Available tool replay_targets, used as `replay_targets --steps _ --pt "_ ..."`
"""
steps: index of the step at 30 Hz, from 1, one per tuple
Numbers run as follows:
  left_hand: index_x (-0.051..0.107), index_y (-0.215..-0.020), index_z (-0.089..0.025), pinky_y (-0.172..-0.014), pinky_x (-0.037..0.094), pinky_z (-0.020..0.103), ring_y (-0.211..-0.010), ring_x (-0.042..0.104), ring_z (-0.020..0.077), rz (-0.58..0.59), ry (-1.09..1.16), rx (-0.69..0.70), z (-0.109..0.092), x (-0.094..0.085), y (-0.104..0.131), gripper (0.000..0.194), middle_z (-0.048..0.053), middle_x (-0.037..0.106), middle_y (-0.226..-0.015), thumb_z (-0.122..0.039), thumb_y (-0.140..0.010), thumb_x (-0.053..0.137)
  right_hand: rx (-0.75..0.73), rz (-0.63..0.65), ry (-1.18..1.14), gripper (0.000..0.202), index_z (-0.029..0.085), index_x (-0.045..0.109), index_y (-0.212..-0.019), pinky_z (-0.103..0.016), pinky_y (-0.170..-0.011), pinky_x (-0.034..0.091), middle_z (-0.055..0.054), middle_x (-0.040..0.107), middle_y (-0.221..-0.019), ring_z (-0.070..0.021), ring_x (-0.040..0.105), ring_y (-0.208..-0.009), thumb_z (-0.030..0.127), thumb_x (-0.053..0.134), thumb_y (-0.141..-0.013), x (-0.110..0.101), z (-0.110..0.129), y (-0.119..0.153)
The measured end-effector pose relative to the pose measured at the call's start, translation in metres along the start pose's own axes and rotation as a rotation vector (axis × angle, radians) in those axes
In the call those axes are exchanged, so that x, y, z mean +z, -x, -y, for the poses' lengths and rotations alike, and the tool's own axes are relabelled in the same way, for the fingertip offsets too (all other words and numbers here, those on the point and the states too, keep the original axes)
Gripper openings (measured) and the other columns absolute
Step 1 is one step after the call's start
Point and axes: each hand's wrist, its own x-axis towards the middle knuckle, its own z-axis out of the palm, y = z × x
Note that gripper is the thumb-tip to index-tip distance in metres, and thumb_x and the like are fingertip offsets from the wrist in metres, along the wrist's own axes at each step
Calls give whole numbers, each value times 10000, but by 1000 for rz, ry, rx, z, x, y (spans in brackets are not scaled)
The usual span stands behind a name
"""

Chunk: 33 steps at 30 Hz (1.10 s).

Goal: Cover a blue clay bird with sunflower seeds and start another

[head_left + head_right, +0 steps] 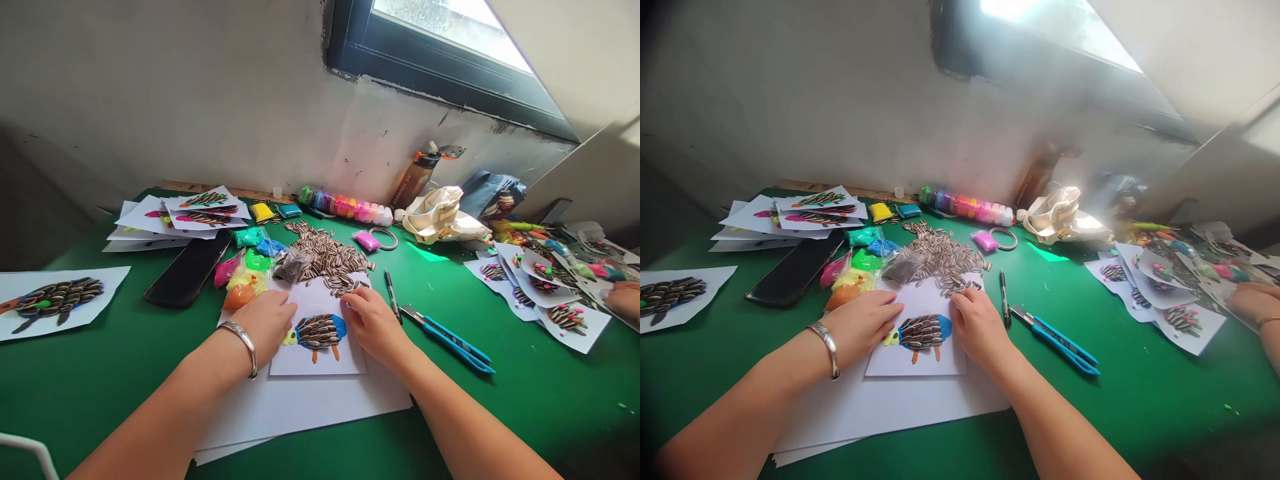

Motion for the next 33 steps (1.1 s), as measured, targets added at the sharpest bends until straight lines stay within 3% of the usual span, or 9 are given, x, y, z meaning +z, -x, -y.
replay_targets --steps 4,10,21,27,33 --pt "632 -1009 -188 -872 450 374 -1036 523 255 21 38 13 1 -1 2 294 110 578 -1018 -110 -812 428 -19 4 24 223 200 643 -892 -317 -788 407 -67 582 -894 -199 503 -877 95 447 -873 0 4 -3" --pt "645 -981 -225 -913 433 378 -1027 526 248 21 113 36 -3 4 8 257 94 583 -992 -159 -777 502 -25 24 -12 219 201 631 -869 -314 -777 400 -59 577 -891 -196 490 -867 88 443 -873 -2 8 -1" --pt "637 -1109 -227 -939 444 405 -1115 520 273 61 63 15 -9 3 11 544 112 595 -1127 9 -643 484 -19 -87 -78 206 209 635 -915 -341 -808 401 -64 598 -936 -210 493 -897 104 464 -868 11 1 4" --pt "492 -1318 -250 -1049 387 383 -1275 428 221 -42 106 -11 -3 26 32 677 78 502 -1361 18 -702 401 -22 -82 -176 204 212 647 -914 -336 -794 413 -64 600 -912 -204 506 -885 129 463 -881 7 -3 1" --pt "503 -1321 -224 -1098 331 445 -1349 329 274 -72 0 -62 -8 43 45 730 94 435 -1431 75 -661 411 -15 -66 -177 199 204 647 -882 -323 -777 415 -65 587 -884 -198 511 -872 146 457 -894 4 -1 0"
